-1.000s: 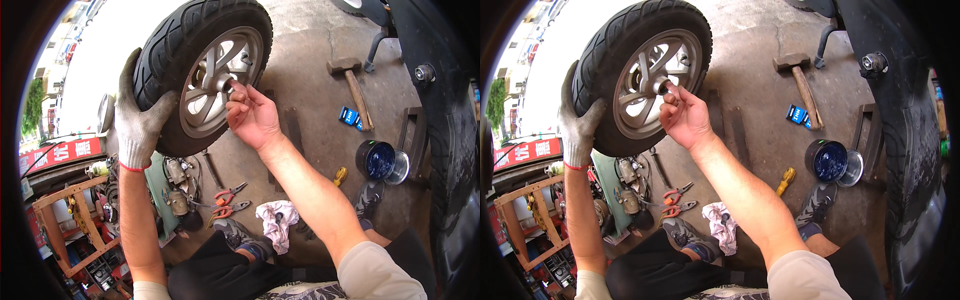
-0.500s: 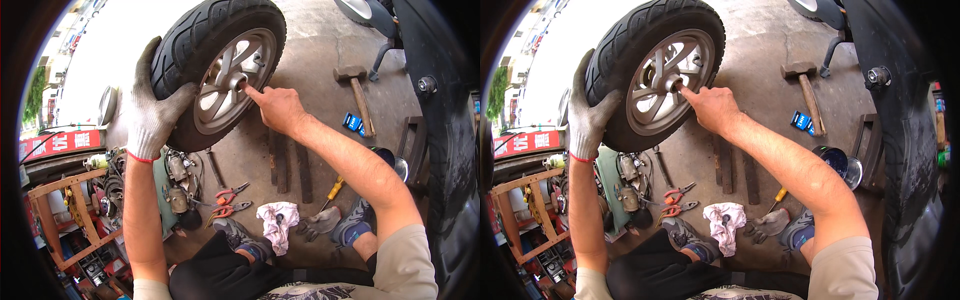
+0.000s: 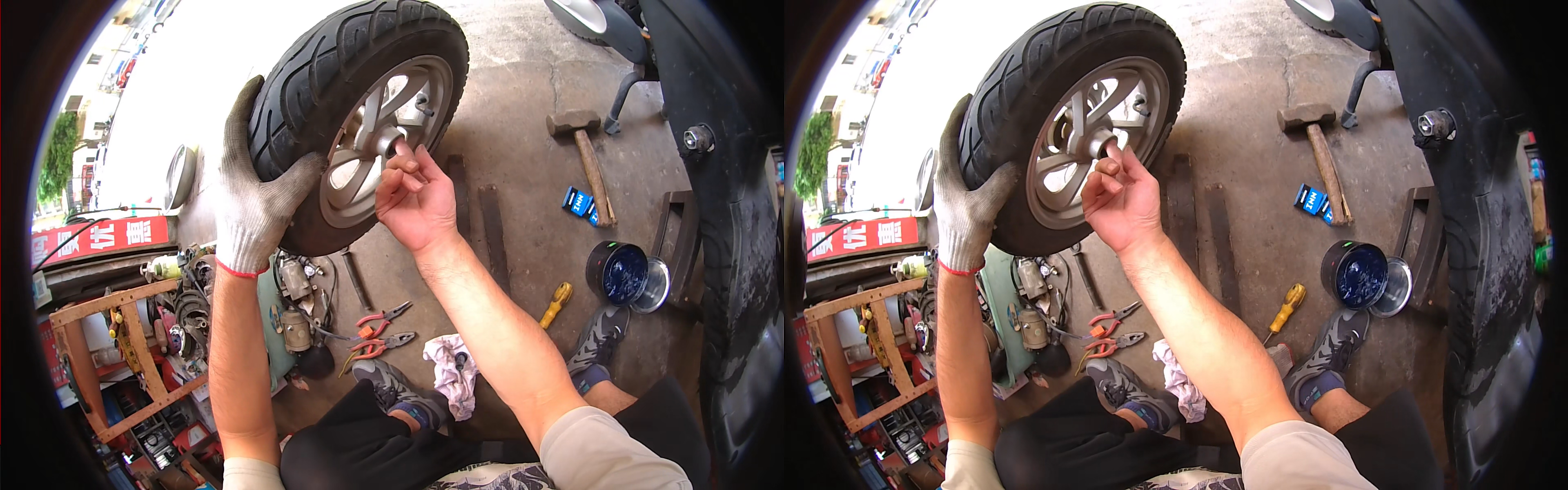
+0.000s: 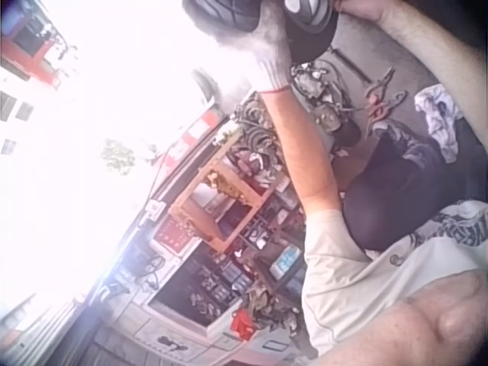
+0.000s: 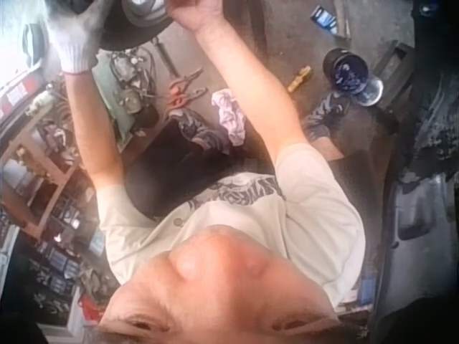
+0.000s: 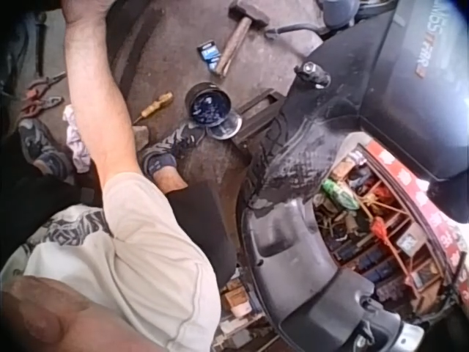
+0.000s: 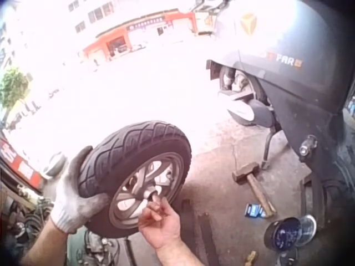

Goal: Repairing or servicing a motorcycle wheel hub and bearing using hand tools.

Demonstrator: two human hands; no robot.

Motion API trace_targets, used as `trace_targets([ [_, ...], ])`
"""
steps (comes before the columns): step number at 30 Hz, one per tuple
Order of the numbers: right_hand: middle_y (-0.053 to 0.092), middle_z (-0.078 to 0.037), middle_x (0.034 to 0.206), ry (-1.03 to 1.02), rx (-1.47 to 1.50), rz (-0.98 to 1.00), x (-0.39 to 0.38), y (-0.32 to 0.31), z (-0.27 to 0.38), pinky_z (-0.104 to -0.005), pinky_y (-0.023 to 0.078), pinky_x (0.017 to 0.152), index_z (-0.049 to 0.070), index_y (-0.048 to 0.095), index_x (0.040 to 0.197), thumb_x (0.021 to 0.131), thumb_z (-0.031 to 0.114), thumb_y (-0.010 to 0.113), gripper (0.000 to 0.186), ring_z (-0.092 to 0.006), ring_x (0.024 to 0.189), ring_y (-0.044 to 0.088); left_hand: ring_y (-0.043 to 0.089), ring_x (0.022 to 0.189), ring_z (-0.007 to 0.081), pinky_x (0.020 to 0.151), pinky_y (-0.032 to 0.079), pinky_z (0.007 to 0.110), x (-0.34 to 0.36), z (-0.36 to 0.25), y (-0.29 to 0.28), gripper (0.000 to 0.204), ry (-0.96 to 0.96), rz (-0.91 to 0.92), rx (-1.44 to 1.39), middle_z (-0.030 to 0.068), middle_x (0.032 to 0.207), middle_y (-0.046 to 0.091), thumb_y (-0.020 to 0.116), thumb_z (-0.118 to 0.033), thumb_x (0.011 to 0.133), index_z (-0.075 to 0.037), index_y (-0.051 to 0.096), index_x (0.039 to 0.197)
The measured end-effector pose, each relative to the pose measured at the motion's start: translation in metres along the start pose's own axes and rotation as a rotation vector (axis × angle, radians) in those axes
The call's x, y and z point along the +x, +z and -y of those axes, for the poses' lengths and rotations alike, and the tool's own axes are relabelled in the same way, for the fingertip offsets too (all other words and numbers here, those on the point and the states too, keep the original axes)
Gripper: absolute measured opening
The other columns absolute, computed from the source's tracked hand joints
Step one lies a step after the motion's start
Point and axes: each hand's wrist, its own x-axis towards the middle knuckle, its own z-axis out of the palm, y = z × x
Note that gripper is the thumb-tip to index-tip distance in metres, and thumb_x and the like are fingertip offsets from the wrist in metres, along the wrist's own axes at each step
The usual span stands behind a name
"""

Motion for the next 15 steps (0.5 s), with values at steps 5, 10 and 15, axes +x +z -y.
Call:
trace_targets([
  [5, 0.056, 0.0, 0.071, 0.002, -0.792, -0.136, -0.004, -0.001, 0.01, -0.0328, 0.058, 0.072, 0.016, 0.057, 0.124, 0.1, 0.024, 0.054, 0.026, -0.0119, 0.053, 0.053, 0.055, 0.123, 0.0267, 0.107, 0.044, 0.038, 0.001, 0.01, -0.008, 0.09, 0.027, 0.007, -0.028, 0.0196, 0.135, 0.054, 0.08, -0.012, 0.069, -0.002, 0.038, 0.148],
  [10, 0.065, -0.01, 0.088, -0.476, -3.044, 0.245, -0.012, 0.025, 0.061, -0.0445, 0.056, 0.076, 0.02, 0.049, 0.142, 0.09, 0.013, 0.057, 0.053, -0.03, 0.082, 0.069, 0.056, 0.121, 0.0281, 0.106, 0.044, 0.039, 0.002, 0.021, -0.006, 0.089, 0.052, -0.009, -0.078, 0.0203, 0.134, 0.055, 0.081, -0.016, 0.068, -0.002, 0.041, 0.146],
  [15, 0.064, -0.012, 0.096, -0.127, -3.581, 0.343, -0.018, 0.068, 0.05, -0.0415, 0.055, 0.073, 0.013, 0.043, 0.147, 0.086, 0.009, 0.062, 0.064, -0.0265, 0.084, 0.07, 0.058, 0.117, 0.0305, 0.104, 0.045, 0.041, 0.005, 0.022, -0.009, 0.087, 0.145, -0.038, 0.099, 0.0212, 0.13, 0.057, 0.083, -0.021, 0.065, -0.001, 0.048, 0.141],
])
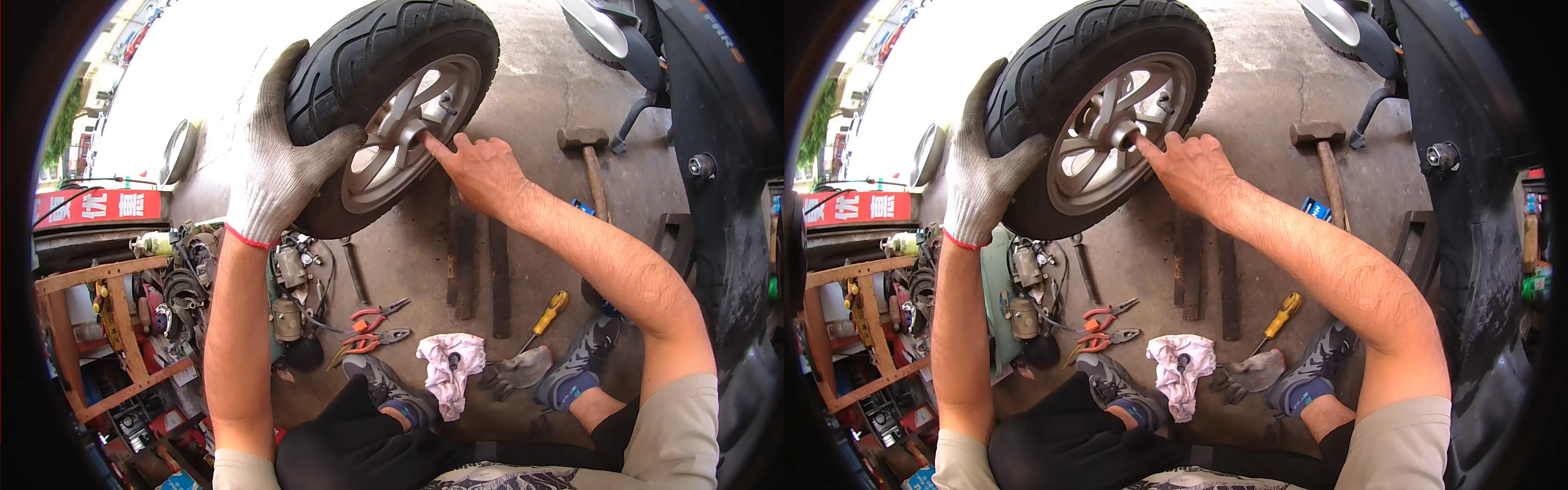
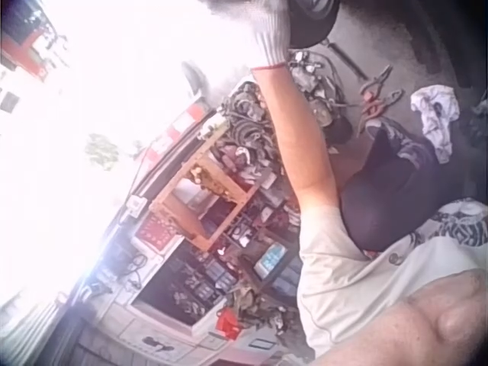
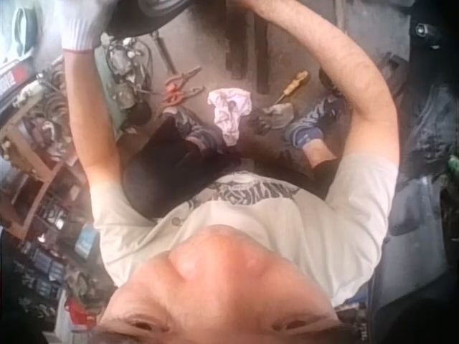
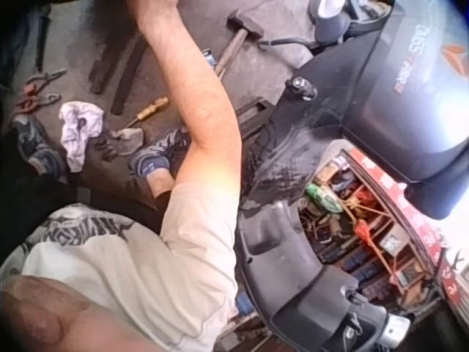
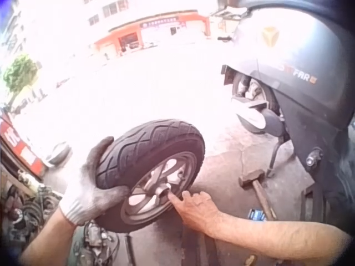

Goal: Repairing or servicing a motorcycle wheel hub and bearing using hand tools.

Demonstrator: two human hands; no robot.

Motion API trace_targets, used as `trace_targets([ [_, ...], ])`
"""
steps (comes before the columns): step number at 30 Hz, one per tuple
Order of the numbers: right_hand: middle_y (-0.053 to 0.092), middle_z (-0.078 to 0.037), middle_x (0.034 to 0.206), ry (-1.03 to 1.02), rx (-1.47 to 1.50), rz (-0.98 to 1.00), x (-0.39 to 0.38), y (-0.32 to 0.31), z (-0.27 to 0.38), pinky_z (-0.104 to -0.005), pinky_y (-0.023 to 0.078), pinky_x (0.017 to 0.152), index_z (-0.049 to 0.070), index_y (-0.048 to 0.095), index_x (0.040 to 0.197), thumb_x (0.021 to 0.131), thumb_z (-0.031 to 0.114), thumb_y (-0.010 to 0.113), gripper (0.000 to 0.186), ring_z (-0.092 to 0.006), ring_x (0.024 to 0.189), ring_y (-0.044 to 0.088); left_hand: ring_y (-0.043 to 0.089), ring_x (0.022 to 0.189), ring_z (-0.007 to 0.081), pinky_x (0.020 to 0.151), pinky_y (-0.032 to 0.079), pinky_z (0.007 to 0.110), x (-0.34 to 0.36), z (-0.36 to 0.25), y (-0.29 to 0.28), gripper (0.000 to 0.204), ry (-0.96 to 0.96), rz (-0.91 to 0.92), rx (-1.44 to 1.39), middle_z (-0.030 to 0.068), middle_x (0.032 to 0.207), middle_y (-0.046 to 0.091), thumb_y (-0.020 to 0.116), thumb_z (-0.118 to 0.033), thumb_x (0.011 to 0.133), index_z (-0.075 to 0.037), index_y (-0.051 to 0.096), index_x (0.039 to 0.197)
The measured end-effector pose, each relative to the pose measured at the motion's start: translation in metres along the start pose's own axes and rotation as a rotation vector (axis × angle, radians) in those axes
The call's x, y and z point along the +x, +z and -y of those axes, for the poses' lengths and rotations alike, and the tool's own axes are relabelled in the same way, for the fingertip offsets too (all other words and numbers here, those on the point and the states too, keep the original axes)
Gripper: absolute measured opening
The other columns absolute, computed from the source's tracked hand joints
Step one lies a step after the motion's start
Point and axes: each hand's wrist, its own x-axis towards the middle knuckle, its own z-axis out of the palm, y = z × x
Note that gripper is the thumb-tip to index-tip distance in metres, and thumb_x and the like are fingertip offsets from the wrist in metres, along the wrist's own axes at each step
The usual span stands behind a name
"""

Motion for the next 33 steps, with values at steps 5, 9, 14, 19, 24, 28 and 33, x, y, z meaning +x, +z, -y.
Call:
trace_targets([
  [5, 0.065, -0.013, 0.088, 0.0, 0.048, 0.067, 0.005, 0.01, 0.002, -0.0417, 0.054, 0.075, 0.013, 0.041, 0.148, 0.087, 0.01, 0.062, 0.064, -0.028, 0.084, 0.07, 0.059, 0.116, 0.0312, 0.104, 0.045, 0.04, 0.004, -0.004, 0.005, 0.086, -0.025, -0.01, -0.054, 0.0213, 0.125, 0.06, 0.082, -0.023, 0.063, -0.001, 0.049, 0.139],
  [9, 0.065, -0.013, 0.086, 0.2, 0.737, -0.003, 0.002, 0.023, 0.013, -0.0438, 0.054, 0.077, 0.018, 0.042, 0.148, 0.091, 0.011, 0.056, 0.059, -0.0324, 0.082, 0.069, 0.059, 0.116, 0.0321, 0.103, 0.045, 0.041, 0.006, -0.004, 0.003, 0.085, -0.006, -0.013, 0.018, 0.0215, 0.125, 0.06, 0.082, -0.023, 0.063, 0.0, 0.05, 0.138],
  [14, 0.068, -0.014, 0.087, 0.227, 0.499, -0.293, -0.002, 0.034, 0.025, -0.0448, 0.055, 0.078, 0.02, 0.048, 0.145, 0.092, 0.014, 0.056, 0.055, -0.0351, 0.081, 0.068, 0.058, 0.117, 0.0318, 0.104, 0.045, 0.041, 0.005, -0.006, 0.001, 0.084, -0.009, -0.016, 0.043, 0.021, 0.125, 0.06, 0.082, -0.022, 0.063, 0.0, 0.051, 0.138],
  [19, 0.065, -0.008, 0.081, 0.318, 0.782, -0.256, 0.005, 0.044, 0.04, -0.0423, 0.056, 0.07, 0.017, 0.051, 0.143, 0.093, 0.014, 0.057, 0.051, -0.0272, 0.064, 0.065, 0.056, 0.12, 0.0317, 0.105, 0.043, 0.041, 0.003, -0.002, 0.001, 0.086, -0.001, -0.009, 0.05, 0.021, 0.128, 0.057, 0.083, -0.022, 0.062, -0.001, 0.049, 0.139],
  [24, 0.06, 0.0, 0.078, 0.529, 2.491, -0.146, 0.011, 0.032, 0.053, -0.0347, 0.058, 0.071, 0.006, 0.057, 0.129, 0.1, 0.022, 0.053, 0.033, -0.0112, 0.054, 0.051, 0.054, 0.123, 0.0307, 0.107, 0.042, 0.041, 0.0, -0.003, 0.0, 0.089, -0.056, 0.009, -0.018, 0.0209, 0.134, 0.054, 0.083, -0.019, 0.065, -0.001, 0.044, 0.143],
  [28, 0.058, 0.0, 0.076, 0.339, 3.445, -0.421, 0.025, 0.027, 0.067, -0.028, 0.056, 0.075, 0.003, 0.056, 0.108, 0.103, 0.029, 0.051, 0.027, -0.0087, 0.05, 0.044, 0.055, 0.123, 0.0287, 0.107, 0.043, 0.04, 0.001, -0.008, 0.003, 0.089, -0.105, 0.027, -0.134, 0.0206, 0.133, 0.054, 0.081, -0.016, 0.066, -0.001, 0.043, 0.145],
  [33, 0.048, 0.001, 0.068, 0.36, 3.539, -0.479, 0.03, 0.031, 0.071, -0.0281, 0.057, 0.075, 0.001, 0.046, 0.129, 0.106, 0.027, 0.045, 0.034, -0.0084, 0.045, 0.039, 0.054, 0.125, 0.0298, 0.111, 0.04, 0.039, 0.001, -0.014, 0.004, 0.088, -0.144, 0.045, -0.143, 0.0205, 0.136, 0.054, 0.073, -0.016, 0.069, -0.005, 0.038, 0.149],
])
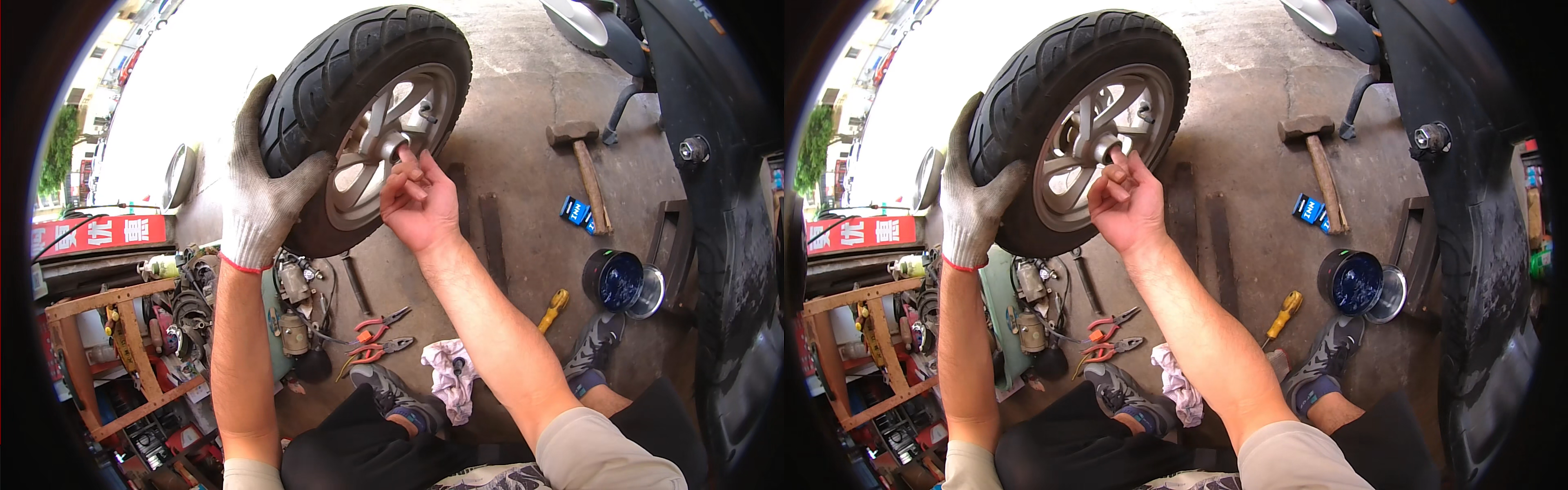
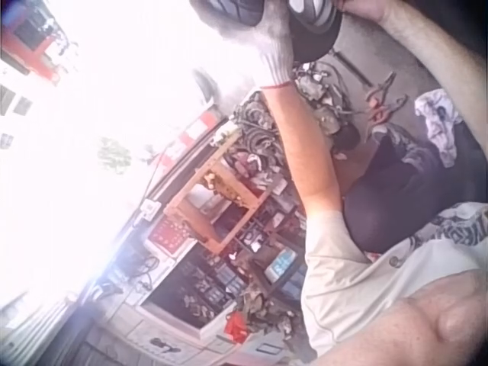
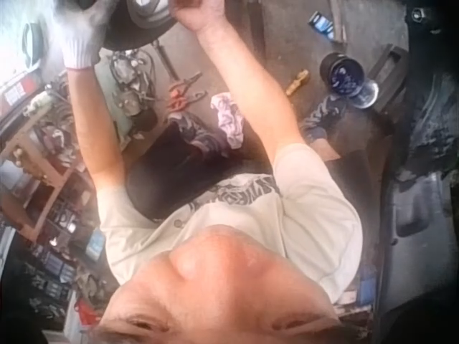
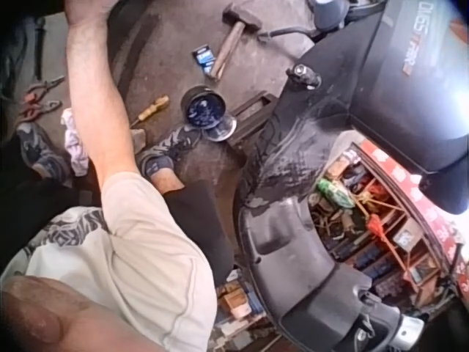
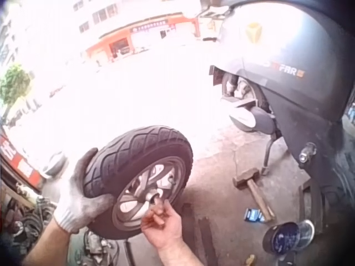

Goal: Repairing or servicing a motorcycle wheel hub and bearing using hand tools.

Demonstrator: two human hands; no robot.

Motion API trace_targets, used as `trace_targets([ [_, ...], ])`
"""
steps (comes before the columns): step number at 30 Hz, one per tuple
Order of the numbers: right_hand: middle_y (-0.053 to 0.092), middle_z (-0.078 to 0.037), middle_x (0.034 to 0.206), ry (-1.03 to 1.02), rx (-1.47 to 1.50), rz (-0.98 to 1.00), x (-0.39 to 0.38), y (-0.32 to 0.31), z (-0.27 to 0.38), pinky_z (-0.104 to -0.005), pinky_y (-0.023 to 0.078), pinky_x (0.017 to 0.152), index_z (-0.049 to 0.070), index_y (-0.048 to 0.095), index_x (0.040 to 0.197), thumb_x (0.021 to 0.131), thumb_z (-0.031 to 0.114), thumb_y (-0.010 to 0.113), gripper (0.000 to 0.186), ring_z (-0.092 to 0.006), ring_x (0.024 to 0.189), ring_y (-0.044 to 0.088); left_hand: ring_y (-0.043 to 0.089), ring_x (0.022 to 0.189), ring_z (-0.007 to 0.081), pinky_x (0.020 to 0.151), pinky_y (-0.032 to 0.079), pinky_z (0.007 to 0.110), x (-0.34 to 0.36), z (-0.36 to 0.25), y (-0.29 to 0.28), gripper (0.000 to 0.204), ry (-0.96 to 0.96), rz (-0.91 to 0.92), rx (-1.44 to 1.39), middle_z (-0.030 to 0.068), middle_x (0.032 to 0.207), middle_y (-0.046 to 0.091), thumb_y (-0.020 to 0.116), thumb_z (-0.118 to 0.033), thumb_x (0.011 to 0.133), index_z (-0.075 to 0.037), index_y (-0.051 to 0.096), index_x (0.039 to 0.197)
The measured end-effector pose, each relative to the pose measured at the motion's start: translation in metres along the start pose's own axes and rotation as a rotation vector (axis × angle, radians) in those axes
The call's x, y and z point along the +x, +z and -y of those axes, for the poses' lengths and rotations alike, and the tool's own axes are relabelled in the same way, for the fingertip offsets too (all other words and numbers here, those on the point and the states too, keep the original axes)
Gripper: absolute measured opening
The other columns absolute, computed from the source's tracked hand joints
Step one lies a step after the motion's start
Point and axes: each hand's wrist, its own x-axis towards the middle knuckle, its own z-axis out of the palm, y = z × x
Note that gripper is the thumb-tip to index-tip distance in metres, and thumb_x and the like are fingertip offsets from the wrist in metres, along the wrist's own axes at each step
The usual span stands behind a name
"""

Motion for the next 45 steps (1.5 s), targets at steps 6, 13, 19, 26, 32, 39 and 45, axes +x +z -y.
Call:
trace_targets([
  [6, 0.056, -0.001, 0.072, -0.16, -1.868, -0.081, -0.01, 0.005, 0.024, -0.0332, 0.055, 0.063, 0.012, 0.051, 0.14, 0.099, 0.022, 0.057, 0.043, -0.0135, 0.055, 0.057, 0.056, 0.121, 0.0282, 0.106, 0.045, 0.039, 0.003, 0.013, -0.006, 0.09, 0.032, -0.011, -0.044, 0.0205, 0.132, 0.056, 0.08, -0.017, 0.066, -0.002, 0.041, 0.146],
  [13, 0.064, -0.014, 0.096, -0.316, -3.55, 0.42, -0.021, 0.059, 0.052, -0.0408, 0.053, 0.073, 0.014, 0.038, 0.15, 0.088, 0.011, 0.062, 0.066, -0.0254, 0.085, 0.07, 0.055, 0.121, 0.0321, 0.106, 0.043, 0.042, 0.003, 0.015, -0.008, 0.086, 0.095, -0.066, 0.134, 0.0201, 0.129, 0.058, 0.082, -0.021, 0.064, -0.002, 0.049, 0.14],
  [19, 0.066, -0.011, 0.085, -0.305, -3.467, 0.436, -0.01, 0.039, 0.058, -0.0402, 0.053, 0.071, 0.012, 0.038, 0.15, 0.089, 0.011, 0.061, 0.066, -0.0251, 0.081, 0.07, 0.055, 0.119, 0.0333, 0.105, 0.043, 0.042, 0.004, 0.016, -0.007, 0.086, 0.088, -0.076, 0.136, 0.0206, 0.127, 0.058, 0.082, -0.023, 0.061, -0.002, 0.051, 0.138],
  [26, 0.055, 0.001, 0.073, 0.1, -1.39, -0.063, -0.01, 0.011, 0.03, -0.0319, 0.056, 0.068, 0.01, 0.054, 0.131, 0.096, 0.03, 0.063, 0.041, -0.0092, 0.056, 0.051, 0.055, 0.12, 0.0337, 0.106, 0.042, 0.043, 0.003, 0.02, -0.01, 0.086, 0.103, -0.073, 0.117, 0.0216, 0.129, 0.057, 0.082, -0.024, 0.063, -0.002, 0.049, 0.139],
  [32, 0.053, 0.001, 0.075, 0.111, 0.067, 0.153, 0.002, -0.013, 0.003, -0.0316, 0.057, 0.079, 0.013, 0.049, 0.125, 0.104, 0.029, 0.049, 0.026, -0.0069, 0.05, 0.043, 0.053, 0.123, 0.0326, 0.107, 0.041, 0.042, 0.003, 0.02, -0.009, 0.087, 0.07, -0.052, 0.082, 0.0215, 0.131, 0.056, 0.082, -0.023, 0.065, -0.002, 0.047, 0.142],
  [39, 0.05, 0.003, 0.07, 0.175, 0.057, 0.167, 0.009, -0.017, 0.002, -0.0314, 0.058, 0.078, 0.013, 0.052, 0.119, 0.104, 0.029, 0.05, 0.022, -0.0067, 0.046, 0.041, 0.053, 0.125, 0.0323, 0.108, 0.041, 0.042, 0.005, 0.019, -0.008, 0.087, 0.045, -0.055, 0.09, 0.0218, 0.133, 0.054, 0.082, -0.024, 0.066, -0.002, 0.046, 0.142],
  [45, 0.052, 0.002, 0.066, 0.036, -1.185, -0.008, 0.002, 0.002, 0.023, -0.0293, 0.057, 0.072, 0.014, 0.053, 0.133, 0.1, 0.027, 0.056, 0.036, -0.0077, 0.047, 0.046, 0.054, 0.123, 0.0318, 0.107, 0.042, 0.042, 0.002, 0.027, -0.014, 0.087, 0.037, -0.07, 0.08, 0.0214, 0.132, 0.055, 0.081, -0.024, 0.065, -0.002, 0.046, 0.142],
])
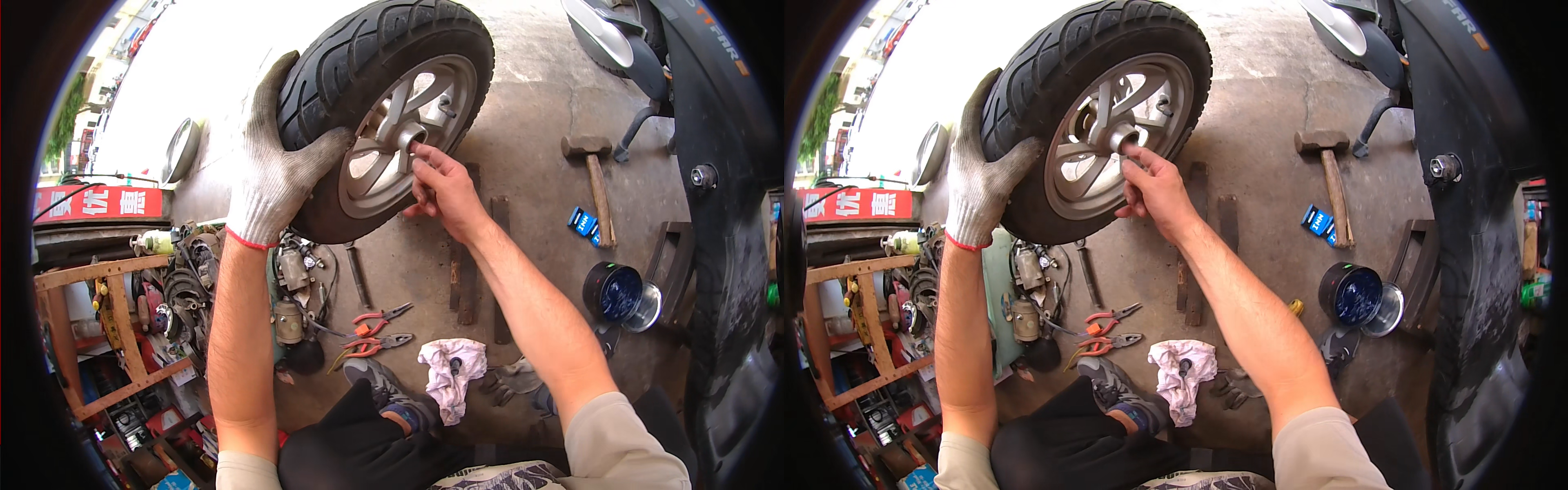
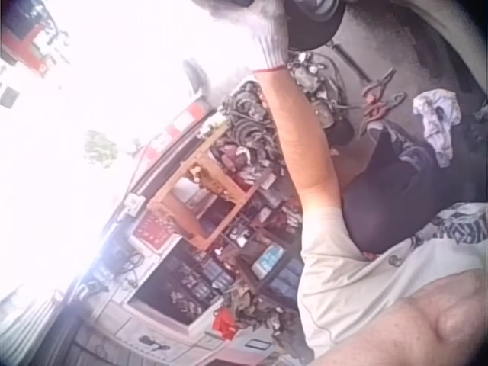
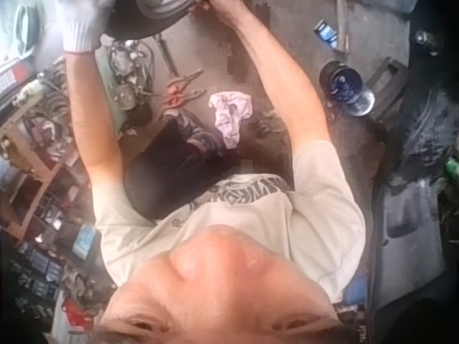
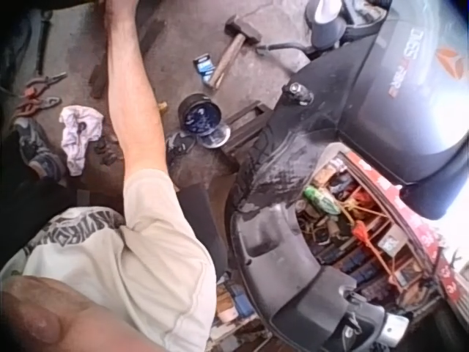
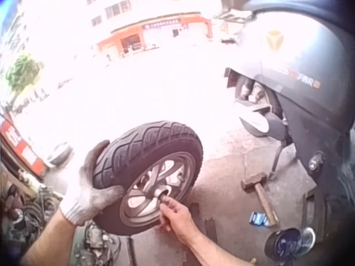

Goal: Repairing or servicing a motorcycle wheel hub and bearing using hand tools.

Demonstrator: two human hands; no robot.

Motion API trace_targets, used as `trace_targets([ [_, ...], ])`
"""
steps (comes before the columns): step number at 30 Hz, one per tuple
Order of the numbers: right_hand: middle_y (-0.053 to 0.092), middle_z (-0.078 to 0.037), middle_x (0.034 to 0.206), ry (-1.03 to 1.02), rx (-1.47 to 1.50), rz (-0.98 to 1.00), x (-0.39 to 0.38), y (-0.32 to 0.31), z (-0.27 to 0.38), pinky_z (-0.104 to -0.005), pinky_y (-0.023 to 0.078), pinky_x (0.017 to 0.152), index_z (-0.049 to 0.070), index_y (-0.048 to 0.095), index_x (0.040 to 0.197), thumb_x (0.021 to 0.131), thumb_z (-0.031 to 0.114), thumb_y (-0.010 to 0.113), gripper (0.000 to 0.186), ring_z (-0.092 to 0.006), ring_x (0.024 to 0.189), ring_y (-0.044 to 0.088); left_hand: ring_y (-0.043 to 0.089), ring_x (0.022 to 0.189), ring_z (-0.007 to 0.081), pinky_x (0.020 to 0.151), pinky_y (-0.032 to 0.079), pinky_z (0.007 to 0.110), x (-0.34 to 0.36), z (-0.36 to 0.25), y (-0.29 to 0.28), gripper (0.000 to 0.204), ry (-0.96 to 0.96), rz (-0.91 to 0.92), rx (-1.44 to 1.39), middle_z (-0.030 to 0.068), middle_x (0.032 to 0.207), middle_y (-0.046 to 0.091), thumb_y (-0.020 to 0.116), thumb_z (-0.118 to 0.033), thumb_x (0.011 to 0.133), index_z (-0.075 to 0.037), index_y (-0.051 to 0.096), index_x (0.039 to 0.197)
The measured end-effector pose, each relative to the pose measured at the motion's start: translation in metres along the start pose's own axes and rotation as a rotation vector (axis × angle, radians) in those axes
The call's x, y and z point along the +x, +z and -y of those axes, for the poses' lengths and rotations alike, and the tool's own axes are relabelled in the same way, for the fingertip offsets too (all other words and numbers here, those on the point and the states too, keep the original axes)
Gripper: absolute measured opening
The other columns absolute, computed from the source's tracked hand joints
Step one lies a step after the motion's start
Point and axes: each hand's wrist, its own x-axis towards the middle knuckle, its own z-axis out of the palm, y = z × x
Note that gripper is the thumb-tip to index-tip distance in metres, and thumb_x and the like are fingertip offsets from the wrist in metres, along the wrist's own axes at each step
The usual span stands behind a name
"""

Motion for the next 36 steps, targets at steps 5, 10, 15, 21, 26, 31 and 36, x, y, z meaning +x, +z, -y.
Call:
trace_targets([
  [5, 0.063, -0.011, 0.082, -0.546, -2.126, 0.07, -0.005, -0.029, 0.045, -0.0408, 0.054, 0.072, 0.019, 0.05, 0.142, 0.09, 0.012, 0.061, 0.054, -0.0242, 0.08, 0.069, 0.057, 0.118, 0.0322, 0.104, 0.044, 0.041, 0.002, 0.0, 0.004, 0.085, 0.054, -0.02, 0.004, 0.0207, 0.125, 0.059, 0.081, -0.026, 0.064, -0.002, 0.05, 0.139],
  [10, 0.06, -0.01, 0.09, -0.561, -2.549, 0.173, -0.013, -0.009, 0.081, -0.0429, 0.052, 0.069, 0.021, 0.043, 0.147, 0.087, 0.01, 0.062, 0.064, -0.0268, 0.08, 0.069, 0.06, 0.11, 0.0322, 0.099, 0.047, 0.041, 0.008, -0.004, 0.005, 0.082, 0.149, -0.038, 0.104, 0.0196, 0.119, 0.061, 0.082, -0.029, 0.062, -0.002, 0.055, 0.134],
  [15, 0.065, -0.012, 0.085, -0.476, -2.541, 0.205, -0.003, -0.015, 0.081, -0.0426, 0.053, 0.068, 0.019, 0.047, 0.144, 0.088, 0.011, 0.061, 0.058, -0.0273, 0.08, 0.069, 0.06, 0.109, 0.032, 0.098, 0.048, 0.041, 0.01, -0.005, 0.006, 0.081, 0.149, -0.056, 0.135, 0.0196, 0.117, 0.062, 0.082, -0.03, 0.062, -0.002, 0.055, 0.134],
  [21, 0.061, -0.004, 0.08, -0.034, -0.928, -0.004, -0.008, -0.02, 0.032, -0.0371, 0.055, 0.072, 0.013, 0.05, 0.142, 0.097, 0.018, 0.055, 0.045, -0.0132, 0.065, 0.058, 0.058, 0.114, 0.0319, 0.102, 0.045, 0.041, 0.005, -0.003, 0.007, 0.084, 0.064, -0.026, 0.042, 0.0212, 0.124, 0.059, 0.081, -0.028, 0.063, -0.001, 0.052, 0.137],
  [26, 0.058, -0.005, 0.085, 0.053, 0.727, 0.096, -0.003, 0.007, -0.011, -0.0307, 0.054, 0.078, 0.005, 0.052, 0.124, 0.103, 0.024, 0.047, 0.029, -0.0115, 0.056, 0.044, 0.055, 0.121, 0.0304, 0.106, 0.043, 0.041, 0.002, -0.004, 0.0, 0.087, 0.04, 0.021, 0.0, 0.0213, 0.132, 0.055, 0.081, -0.023, 0.065, -0.001, 0.046, 0.142],
  [31, 0.06, -0.005, 0.082, -0.099, 1.349, 0.111, 0.008, 0.029, -0.021, -0.0304, 0.057, 0.077, -0.002, 0.053, 0.104, 0.104, 0.025, 0.045, 0.028, -0.0117, 0.053, 0.047, 0.052, 0.126, 0.0275, 0.109, 0.041, 0.039, -0.005, -0.012, 0.002, 0.089, -0.037, 0.041, -0.056, 0.0195, 0.137, 0.052, 0.079, -0.013, 0.067, -0.003, 0.041, 0.146],
  [36, 0.053, -0.005, 0.075, -0.026, 1.427, 0.069, 0.008, 0.032, -0.015, -0.0279, 0.056, 0.07, -0.004, 0.052, 0.108, 0.105, 0.025, 0.045, 0.029, -0.0098, 0.049, 0.042, 0.052, 0.126, 0.0273, 0.11, 0.041, 0.038, -0.007, -0.018, -0.001, 0.089, -0.039, 0.042, -0.012, 0.0191, 0.138, 0.051, 0.077, -0.01, 0.067, -0.003, 0.04, 0.147],
])
